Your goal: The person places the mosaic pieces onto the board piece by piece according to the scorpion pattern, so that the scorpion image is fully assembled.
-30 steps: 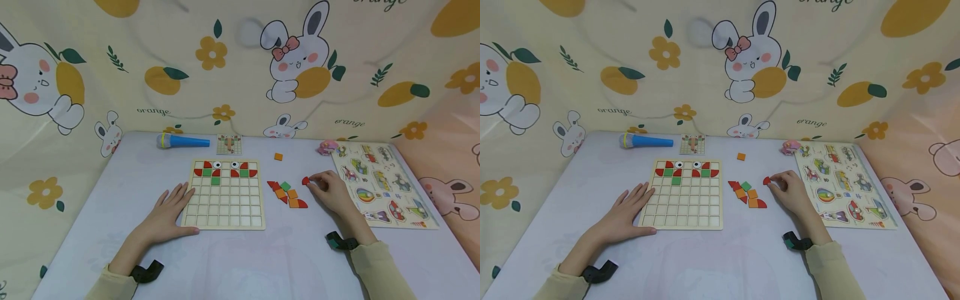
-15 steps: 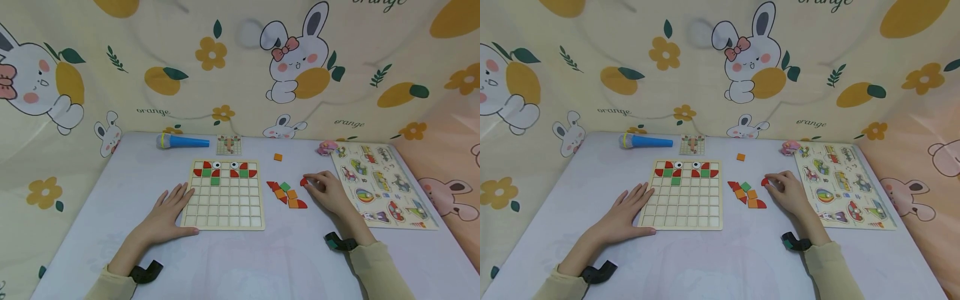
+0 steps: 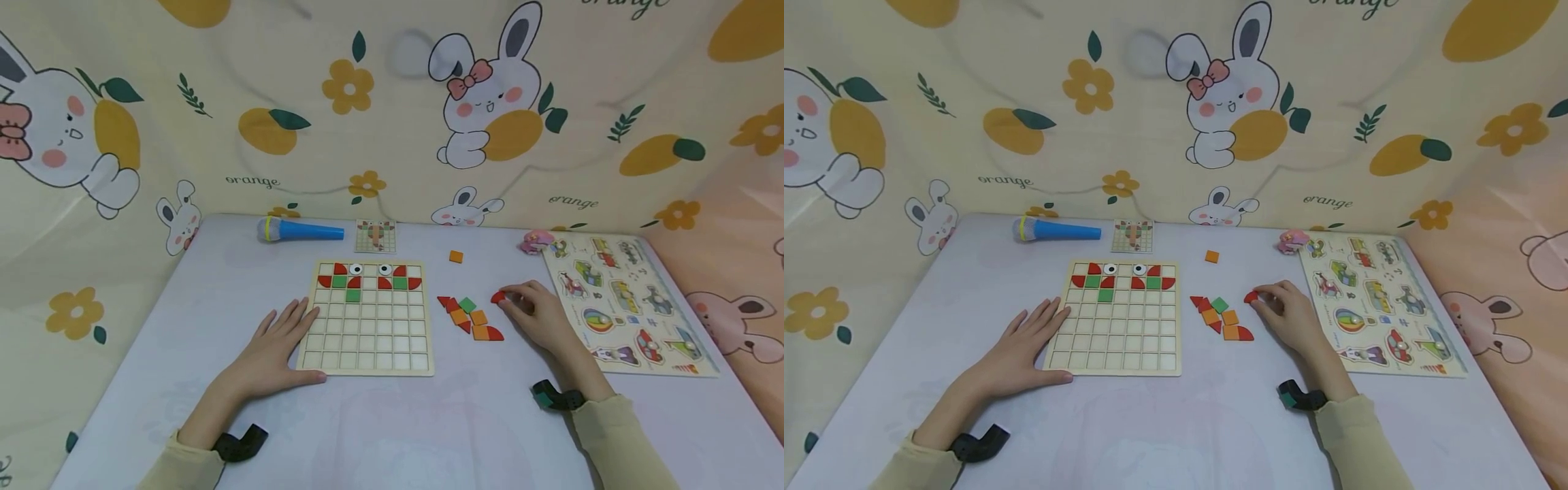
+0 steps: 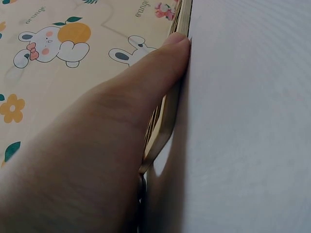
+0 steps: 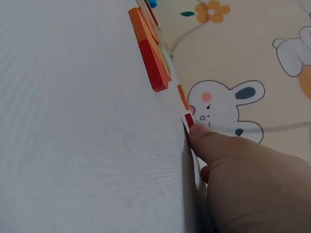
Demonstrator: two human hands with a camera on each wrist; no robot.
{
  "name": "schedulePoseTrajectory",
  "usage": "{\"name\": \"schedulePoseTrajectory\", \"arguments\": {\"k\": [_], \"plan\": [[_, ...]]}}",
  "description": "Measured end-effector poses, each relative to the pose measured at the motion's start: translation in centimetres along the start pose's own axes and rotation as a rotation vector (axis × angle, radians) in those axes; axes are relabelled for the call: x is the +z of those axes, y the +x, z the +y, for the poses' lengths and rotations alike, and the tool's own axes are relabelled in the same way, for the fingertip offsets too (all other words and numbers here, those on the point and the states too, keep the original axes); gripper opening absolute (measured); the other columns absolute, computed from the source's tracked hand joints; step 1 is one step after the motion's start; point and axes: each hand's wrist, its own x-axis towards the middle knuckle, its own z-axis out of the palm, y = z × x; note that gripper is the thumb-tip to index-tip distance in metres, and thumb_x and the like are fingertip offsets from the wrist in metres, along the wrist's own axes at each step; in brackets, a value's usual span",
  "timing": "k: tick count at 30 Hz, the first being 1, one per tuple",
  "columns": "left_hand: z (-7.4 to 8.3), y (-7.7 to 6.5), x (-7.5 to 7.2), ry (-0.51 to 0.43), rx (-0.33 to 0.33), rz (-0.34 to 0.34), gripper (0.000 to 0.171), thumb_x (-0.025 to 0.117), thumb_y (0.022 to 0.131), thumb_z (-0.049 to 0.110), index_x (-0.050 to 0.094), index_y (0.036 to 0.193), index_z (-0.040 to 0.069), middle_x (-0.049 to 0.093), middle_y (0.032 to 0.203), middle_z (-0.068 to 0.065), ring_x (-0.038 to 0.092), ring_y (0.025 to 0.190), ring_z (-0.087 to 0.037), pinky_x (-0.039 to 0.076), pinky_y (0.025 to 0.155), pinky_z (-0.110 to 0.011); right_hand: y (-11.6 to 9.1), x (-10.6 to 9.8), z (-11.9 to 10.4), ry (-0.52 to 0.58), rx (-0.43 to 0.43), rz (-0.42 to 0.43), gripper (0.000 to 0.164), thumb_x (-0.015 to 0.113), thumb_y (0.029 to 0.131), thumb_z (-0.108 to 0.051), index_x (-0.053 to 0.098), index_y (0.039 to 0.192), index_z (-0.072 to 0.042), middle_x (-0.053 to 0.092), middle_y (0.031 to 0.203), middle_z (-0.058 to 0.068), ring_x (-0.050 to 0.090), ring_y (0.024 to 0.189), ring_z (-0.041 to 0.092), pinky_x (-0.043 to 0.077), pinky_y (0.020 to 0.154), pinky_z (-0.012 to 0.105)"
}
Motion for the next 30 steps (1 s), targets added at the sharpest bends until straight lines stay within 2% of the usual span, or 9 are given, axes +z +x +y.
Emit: {"name": "schedulePoseTrajectory", "arguments": {"k": [7, 16, 19, 22, 24, 26, 30], "plan": [[-0.1, -0.1, -0.1, 0.004, 0.006, 0.001, 0.122, 0.072, 0.079, 0.08, 0.027, 0.169, 0.012, 0.014, 0.178, -0.013, 0.007, 0.165, -0.036, 0.005, 0.129, -0.065, -0.1, 0.2, 0.3, 0.06, -0.043, 0.052, 0.032, 0.075, 0.101, -0.016, 0.07, 0.131, -0.008, 0.063, 0.098, 0.004, 0.05, 0.084, 0.015, 0.041, 0.069, 0.017], [-0.4, -0.3, 0.0, 0.011, -0.005, -0.003, 0.122, 0.072, 0.079, 0.081, 0.027, 0.169, 0.012, 0.014, 0.178, -0.013, 0.008, 0.165, -0.037, 0.006, 0.129, -0.065, 0.0, 0.5, 0.0, 0.088, -0.046, 0.054, 0.031, 0.074, 0.102, -0.016, 0.07, 0.131, -0.008, 0.063, 0.097, 0.004, 0.051, 0.084, 0.014, 0.041, 0.07, 0.014], [-0.4, -0.4, 0.1, 0.011, -0.004, -0.008, 0.123, 0.072, 0.079, 0.081, 0.027, 0.169, 0.012, 0.014, 0.178, -0.013, 0.008, 0.165, -0.037, 0.006, 0.129, -0.066, -0.1, 0.3, -2.1, 0.129, 0.001, 0.038, 0.028, 0.071, 0.104, -0.019, 0.07, 0.131, -0.01, 0.062, 0.097, 0.003, 0.053, 0.084, 0.014, 0.043, 0.07, 0.014], [-0.5, -0.4, 0.1, 0.01, -0.002, -0.007, 0.122, 0.072, 0.079, 0.081, 0.027, 0.169, 0.012, 0.014, 0.178, -0.013, 0.008, 0.165, -0.037, 0.006, 0.129, -0.066, 0.1, 0.4, -5.6, 0.179, 0.007, -0.002, 0.026, 0.071, 0.104, -0.02, 0.071, 0.129, -0.011, 0.061, 0.095, 0.003, 0.055, 0.083, 0.017, 0.045, 0.068, 0.018], [-0.4, -0.3, 0.1, 0.008, -0.001, -0.003, 0.122, 0.071, 0.079, 0.081, 0.026, 0.17, 0.012, 0.014, 0.178, -0.013, 0.007, 0.165, -0.037, 0.006, 0.129, -0.065, 0.4, 0.7, -8.0, 0.197, -0.045, -0.044, 0.026, 0.074, 0.102, -0.019, 0.073, 0.126, -0.012, 0.061, 0.092, 0.001, 0.055, 0.081, 0.017, 0.046, 0.068, 0.022], [-0.3, -0.1, 0.1, 0.002, -0.001, 0.001, 0.123, 0.072, 0.079, 0.081, 0.027, 0.17, 0.012, 0.014, 0.178, -0.012, 0.007, 0.165, -0.036, 0.006, 0.129, -0.065, 0.8, 1.2, -10.2, 0.199, -0.135, -0.098, 0.025, 0.077, 0.099, -0.018, 0.075, 0.123, -0.011, 0.062, 0.09, -0.002, 0.056, 0.08, 0.016, 0.048, 0.067, 0.025], [-0.1, 0.2, 0.1, -0.002, -0.003, 0.002, 0.123, 0.073, 0.078, 0.08, 0.026, 0.169, 0.012, 0.013, 0.178, -0.013, 0.006, 0.165, -0.036, 0.006, 0.129, -0.065, 2.2, 2.6, -13.4, 0.206, -0.264, -0.203, 0.023, 0.08, 0.097, -0.018, 0.076, 0.12, -0.014, 0.064, 0.09, -0.007, 0.056, 0.08, 0.012, 0.049, 0.067, 0.026]]}}
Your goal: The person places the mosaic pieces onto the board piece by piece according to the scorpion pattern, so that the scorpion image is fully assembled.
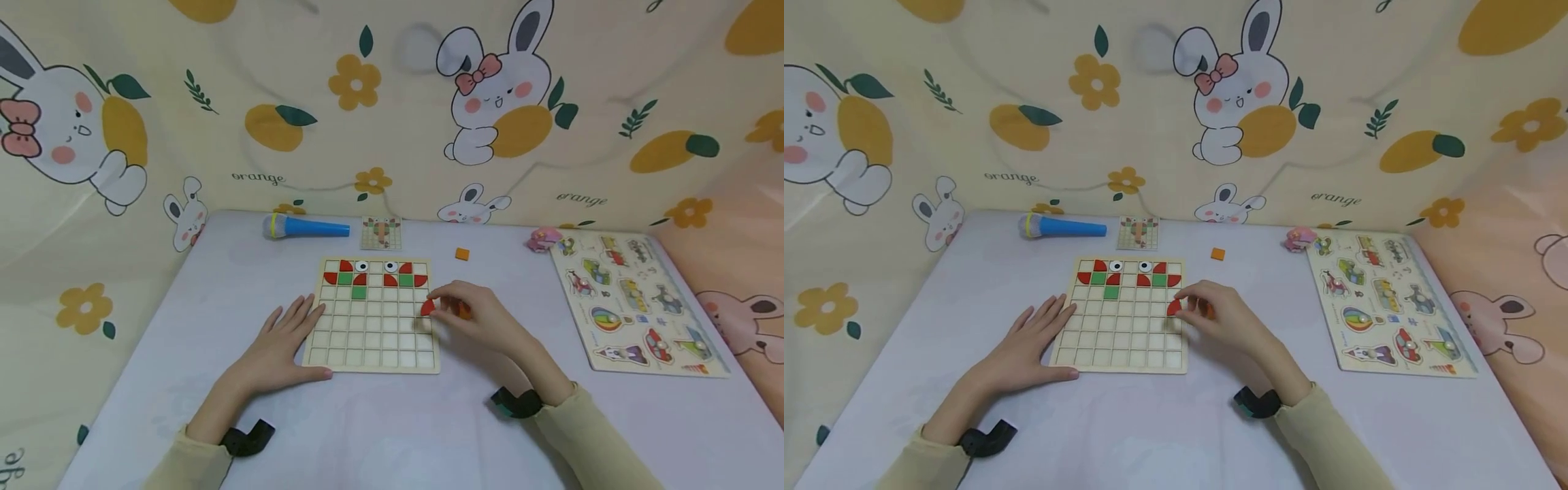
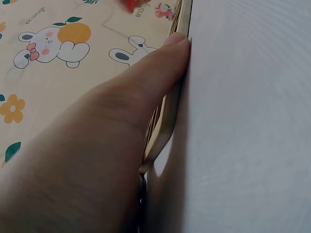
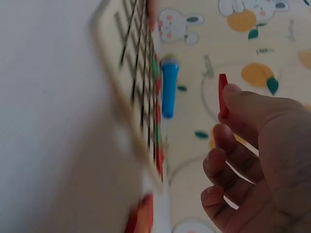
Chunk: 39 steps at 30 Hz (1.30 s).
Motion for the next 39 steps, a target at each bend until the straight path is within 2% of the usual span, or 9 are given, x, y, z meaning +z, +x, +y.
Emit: {"name": "schedulePoseTrajectory", "arguments": {"k": [10, 14, 20, 26, 34, 39], "plan": [[0.2, 0.6, -0.3, -0.005, 0.005, -0.009, 0.122, 0.074, 0.079, 0.078, 0.026, 0.169, 0.011, 0.012, 0.178, -0.014, 0.005, 0.165, -0.037, 0.004, 0.13, -0.065, 6.2, 5.5, -4.4, 0.008, -0.046, -0.093, 0.03, 0.077, 0.1, -0.023, 0.075, 0.125, -0.009, 0.064, 0.092, -0.003, 0.055, 0.079, 0.013, 0.048, 0.066, 0.023], [0.0, 0.8, -0.4, 0.008, 0.012, -0.005, 0.122, 0.073, 0.079, 0.079, 0.026, 0.17, 0.012, 0.012, 0.178, -0.013, 0.006, 0.165, -0.037, 0.004, 0.129, -0.065, 7.7, 7.5, -5.8, -0.048, -0.045, -0.125, 0.031, 0.076, 0.101, -0.028, 0.075, 0.126, -0.011, 0.063, 0.091, -0.004, 0.054, 0.077, 0.012, 0.046, 0.066, 0.023], [-0.3, 0.9, -0.5, 0.007, 0.019, -0.001, 0.121, 0.072, 0.08, 0.079, 0.026, 0.17, 0.012, 0.013, 0.178, -0.013, 0.007, 0.165, -0.036, 0.005, 0.129, -0.065, 9.3, 9.2, -6.2, -0.111, 0.002, -0.101, 0.031, 0.076, 0.101, -0.029, 0.075, 0.126, -0.011, 0.065, 0.091, -0.003, 0.057, 0.081, 0.013, 0.051, 0.07, 0.025], [-0.5, 0.7, -0.3, 0.01, 0.015, -0.011, 0.122, 0.072, 0.08, 0.08, 0.025, 0.17, 0.013, 0.013, 0.178, -0.012, 0.006, 0.165, -0.035, 0.005, 0.13, -0.065, 10.0, 10.0, -5.1, -0.08, 0.071, -0.078, 0.028, 0.077, 0.1, -0.029, 0.077, 0.124, -0.012, 0.064, 0.085, -0.002, 0.058, 0.079, 0.015, 0.05, 0.07, 0.026], [-0.4, 0.3, -0.1, 0.01, 0.007, -0.006, 0.122, 0.073, 0.079, 0.08, 0.025, 0.17, 0.013, 0.013, 0.178, -0.012, 0.007, 0.165, -0.036, 0.005, 0.129, -0.065, 9.5, 10.0, -3.5, -0.032, 0.045, -0.115, 0.031, 0.075, 0.102, -0.029, 0.075, 0.127, -0.012, 0.063, 0.089, -0.003, 0.056, 0.082, 0.014, 0.048, 0.071, 0.026], [-0.3, 0.1, 0.1, 0.012, 0.007, -0.001, 0.122, 0.073, 0.079, 0.08, 0.026, 0.17, 0.013, 0.013, 0.178, -0.012, 0.007, 0.165, -0.036, 0.006, 0.129, -0.066, 9.3, 8.0, -1.9, 0.005, 0.066, -0.001, 0.029, 0.076, 0.101, -0.024, 0.076, 0.125, -0.009, 0.063, 0.091, 0.001, 0.055, 0.081, 0.017, 0.047, 0.07, 0.028]]}}
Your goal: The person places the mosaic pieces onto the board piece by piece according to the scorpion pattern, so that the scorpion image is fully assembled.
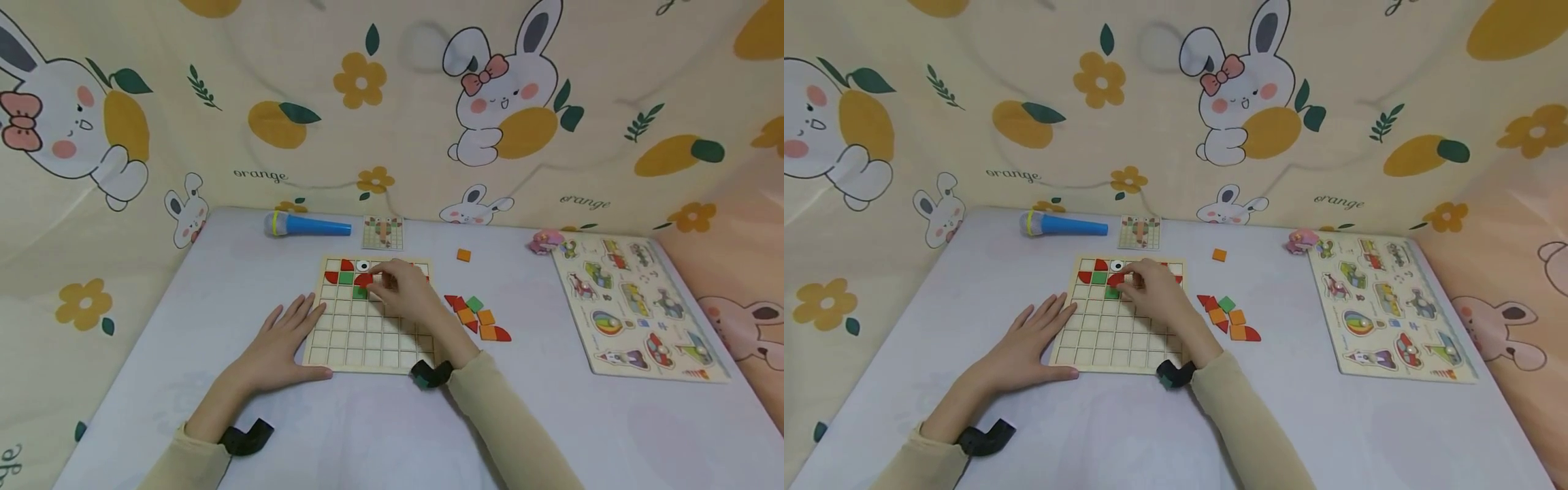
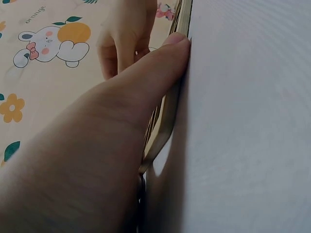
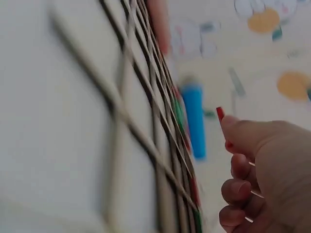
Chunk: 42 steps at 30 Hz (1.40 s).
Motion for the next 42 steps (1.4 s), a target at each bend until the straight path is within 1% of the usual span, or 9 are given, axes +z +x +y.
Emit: {"name": "schedulePoseTrajectory", "arguments": {"k": [2, 5, 10, 15, 19, 24, 32, 37, 42], "plan": [[0.0, -0.1, 0.1, 0.0, 0.001, 0.003, 0.122, 0.073, 0.078, 0.08, 0.027, 0.169, 0.013, 0.014, 0.178, -0.012, 0.008, 0.165, -0.036, 0.006, 0.129, -0.066, -0.1, -1.2, 0.8, 0.023, 0.023, 0.042, 0.029, 0.076, 0.1, -0.022, 0.076, 0.125, -0.007, 0.064, 0.092, 0.003, 0.056, 0.082, 0.019, 0.048, 0.071, 0.029], [0.0, -0.2, 0.1, -0.003, 0.002, 0.005, 0.122, 0.074, 0.078, 0.079, 0.028, 0.169, 0.013, 0.014, 0.178, -0.012, 0.008, 0.165, -0.036, 0.006, 0.129, -0.065, -0.4, -2.5, 2.0, 0.041, 0.067, 0.073, 0.03, 0.076, 0.101, -0.024, 0.075, 0.126, -0.007, 0.063, 0.092, 0.004, 0.056, 0.083, 0.021, 0.048, 0.071, 0.03], [-0.1, -0.4, 0.1, -0.002, 0.0, 0.003, 0.122, 0.074, 0.078, 0.079, 0.027, 0.169, 0.013, 0.014, 0.178, -0.012, 0.008, 0.165, -0.036, 0.006, 0.129, -0.065, -0.4, -3.0, 2.7, 0.05, 0.1, 0.091, 0.031, 0.077, 0.1, -0.024, 0.075, 0.125, -0.007, 0.063, 0.09, 0.004, 0.056, 0.082, 0.021, 0.047, 0.069, 0.03], [0.0, -0.4, 0.1, 0.0, -0.004, 0.001, 0.122, 0.074, 0.078, 0.079, 0.028, 0.169, 0.013, 0.015, 0.178, -0.013, 0.008, 0.165, -0.037, 0.006, 0.129, -0.065, -0.3, -2.4, 2.6, 0.054, 0.087, 0.04, 0.029, 0.077, 0.1, -0.023, 0.075, 0.124, -0.006, 0.062, 0.091, 0.005, 0.055, 0.082, 0.021, 0.045, 0.071, 0.03], [0.0, -0.4, 0.2, 0.0, -0.005, 0.002, 0.123, 0.074, 0.078, 0.079, 0.028, 0.169, 0.012, 0.015, 0.178, -0.013, 0.008, 0.165, -0.037, 0.006, 0.129, -0.065, -0.3, -2.1, 2.3, 0.048, 0.086, -0.008, 0.029, 0.077, 0.1, -0.025, 0.077, 0.122, -0.007, 0.063, 0.091, 0.004, 0.055, 0.084, 0.02, 0.044, 0.072, 0.029], [0.0, -0.4, 0.2, -0.001, -0.003, 0.008, 0.123, 0.074, 0.077, 0.079, 0.028, 0.169, 0.012, 0.015, 0.178, -0.013, 0.009, 0.165, -0.037, 0.006, 0.129, -0.065, -0.2, -2.1, 2.1, 0.034, 0.088, -0.038, 0.028, 0.078, 0.099, -0.026, 0.078, 0.12, -0.009, 0.063, 0.089, 0.003, 0.055, 0.082, 0.02, 0.044, 0.071, 0.029], [-0.1, -0.3, 0.2, -0.012, 0.002, 0.008, 0.123, 0.074, 0.078, 0.08, 0.027, 0.169, 0.013, 0.014, 0.178, -0.012, 0.008, 0.165, -0.036, 0.005, 0.129, -0.065, -0.5, -3.4, 2.7, 0.076, 0.118, -0.028, 0.026, 0.082, 0.096, -0.022, 0.078, 0.116, -0.007, 0.063, 0.088, 0.003, 0.056, 0.08, 0.02, 0.046, 0.071, 0.031], [0.0, -0.2, 0.1, -0.01, 0.008, 0.01, 0.122, 0.073, 0.078, 0.08, 0.028, 0.169, 0.013, 0.014, 0.178, -0.012, 0.008, 0.165, -0.036, 0.006, 0.129, -0.065, -0.8, -4.3, 3.6, 0.1, 0.156, -0.064, 0.023, 0.085, 0.093, -0.023, 0.078, 0.111, -0.009, 0.062, 0.087, 0.003, 0.056, 0.08, 0.02, 0.047, 0.071, 0.032], [0.0, -0.1, 0.1, -0.01, 0.011, 0.011, 0.122, 0.074, 0.078, 0.08, 0.028, 0.169, 0.013, 0.015, 0.178, -0.013, 0.008, 0.165, -0.037, 0.006, 0.129, -0.065, -1.0, -5.1, 4.0, 0.08, 0.151, -0.103, 0.025, 0.088, 0.09, -0.025, 0.079, 0.108, -0.011, 0.061, 0.083, 0.001, 0.055, 0.079, 0.019, 0.046, 0.07, 0.031]]}}
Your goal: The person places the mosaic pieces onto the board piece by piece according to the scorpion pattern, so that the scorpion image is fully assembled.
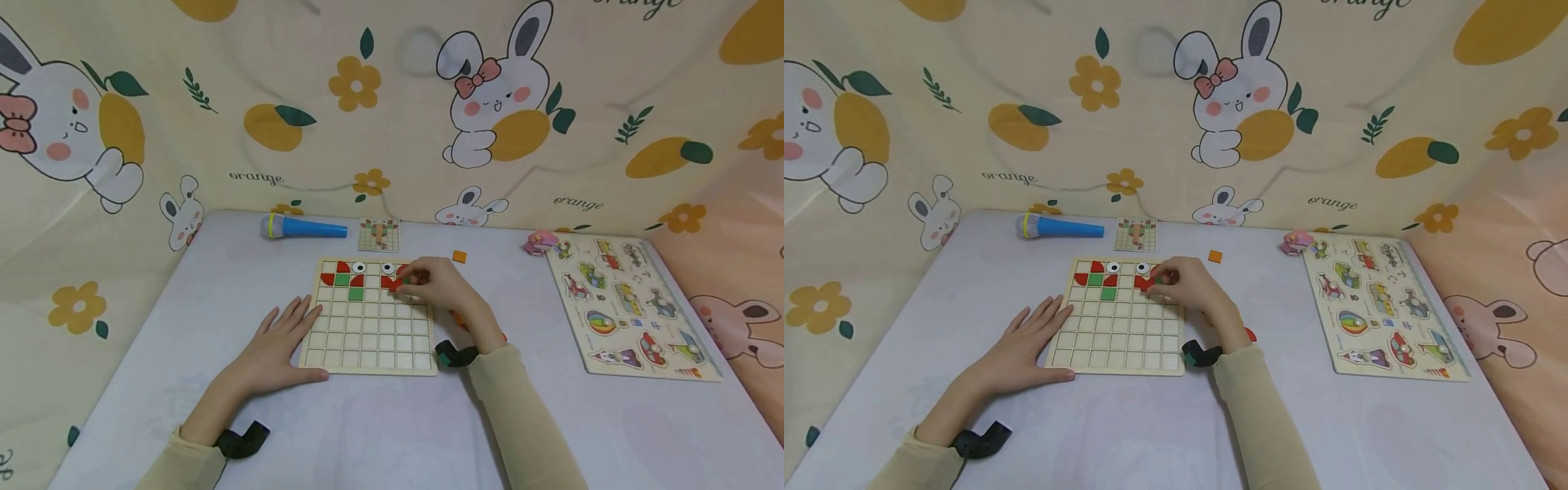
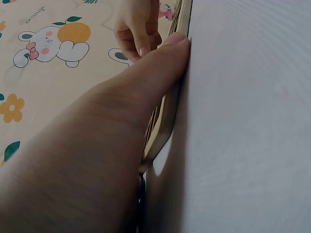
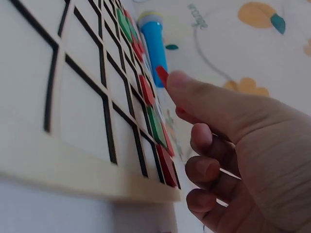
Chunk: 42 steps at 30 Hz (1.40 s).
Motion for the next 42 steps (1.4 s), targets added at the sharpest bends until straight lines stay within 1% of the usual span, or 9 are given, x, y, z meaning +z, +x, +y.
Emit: {"name": "schedulePoseTrajectory", "arguments": {"k": [6, 10, 17, 23, 29, 33, 36, 39, 42], "plan": [[0.1, 0.0, 0.0, 0.007, -0.002, 0.001, 0.122, 0.074, 0.078, 0.079, 0.028, 0.169, 0.013, 0.015, 0.178, -0.013, 0.009, 0.165, -0.037, 0.006, 0.129, -0.065, -0.1, -0.1, 0.2, 0.015, -0.064, -0.058, 0.02, 0.091, 0.086, -0.025, 0.083, 0.1, -0.015, 0.064, 0.081, 0.0, 0.056, 0.075, 0.019, 0.044, 0.066, 0.028], [0.1, 0.1, 0.1, 0.008, -0.003, 0.0, 0.122, 0.074, 0.078, 0.08, 0.028, 0.169, 0.013, 0.015, 0.178, -0.013, 0.009, 0.165, -0.037, 0.006, 0.129, -0.065, 0.1, 0.3, 0.2, 0.015, -0.063, -0.098, 0.019, 0.09, 0.088, -0.027, 0.083, 0.103, -0.016, 0.064, 0.083, -0.001, 0.055, 0.076, 0.016, 0.043, 0.066, 0.025], [0.1, 0.1, 0.0, 0.006, -0.006, 0.004, 0.123, 0.074, 0.077, 0.079, 0.028, 0.169, 0.012, 0.015, 0.178, -0.013, 0.008, 0.165, -0.036, 0.006, 0.129, -0.065, -0.1, -0.1, 0.1, 0.011, -0.042, -0.053, 0.022, 0.091, 0.086, -0.028, 0.083, 0.103, -0.016, 0.063, 0.078, 0.0, 0.053, 0.073, 0.019, 0.04, 0.064, 0.027], [0.0, 0.1, 0.0, 0.009, -0.01, 0.002, 0.123, 0.074, 0.077, 0.08, 0.028, 0.169, 0.012, 0.015, 0.178, -0.014, 0.008, 0.165, -0.037, 0.006, 0.129, -0.066, 0.2, 0.3, 0.9, 0.031, -0.043, -0.06, 0.023, 0.091, 0.087, -0.029, 0.083, 0.104, -0.016, 0.064, 0.079, -0.001, 0.054, 0.073, 0.018, 0.041, 0.064, 0.026], [-0.1, 0.1, 0.1, 0.008, -0.006, 0.001, 0.123, 0.074, 0.077, 0.08, 0.027, 0.169, 0.012, 0.015, 0.178, -0.013, 0.008, 0.165, -0.036, 0.005, 0.129, -0.065, 0.3, 0.7, 1.4, 0.025, -0.052, -0.052, 0.023, 0.09, 0.087, -0.032, 0.084, 0.106, -0.019, 0.064, 0.08, -0.001, 0.053, 0.073, 0.02, 0.038, 0.062, 0.027], [0.0, 0.1, 0.0, 0.009, -0.005, 0.0, 0.123, 0.074, 0.078, 0.08, 0.027, 0.169, 0.012, 0.014, 0.178, -0.013, 0.007, 0.165, -0.036, 0.005, 0.129, -0.065, 0.3, 0.7, 0.7, 0.0, -0.053, -0.061, 0.024, 0.09, 0.088, -0.032, 0.084, 0.106, -0.019, 0.063, 0.081, -0.001, 0.053, 0.075, 0.019, 0.039, 0.064, 0.027], [0.0, 0.1, -0.1, 0.009, -0.005, -0.001, 0.123, 0.074, 0.078, 0.08, 0.027, 0.169, 0.012, 0.015, 0.178, -0.013, 0.008, 0.165, -0.036, 0.006, 0.129, -0.065, 0.2, 0.8, -0.6, 0.004, -0.075, -0.048, 0.022, 0.09, 0.087, -0.027, 0.084, 0.105, -0.017, 0.064, 0.082, -0.001, 0.053, 0.075, 0.017, 0.041, 0.065, 0.026], [0.1, 0.1, -0.1, 0.007, -0.006, 0.0, 0.123, 0.074, 0.078, 0.08, 0.028, 0.169, 0.012, 0.015, 0.178, -0.014, 0.008, 0.165, -0.037, 0.006, 0.129, -0.066, 0.2, 1.6, -2.1, 0.006, -0.136, -0.061, 0.022, 0.09, 0.088, -0.024, 0.084, 0.106, -0.014, 0.067, 0.085, -0.003, 0.055, 0.075, 0.015, 0.045, 0.066, 0.024], [0.1, 0.1, -0.1, 0.009, -0.006, -0.003, 0.123, 0.073, 0.078, 0.081, 0.028, 0.169, 0.012, 0.015, 0.178, -0.013, 0.008, 0.165, -0.037, 0.006, 0.129, -0.066, 0.4, 3.0, -3.4, -0.003, -0.194, -0.104, 0.024, 0.088, 0.09, -0.027, 0.083, 0.109, -0.013, 0.066, 0.084, -0.004, 0.055, 0.077, 0.014, 0.046, 0.067, 0.024]]}}
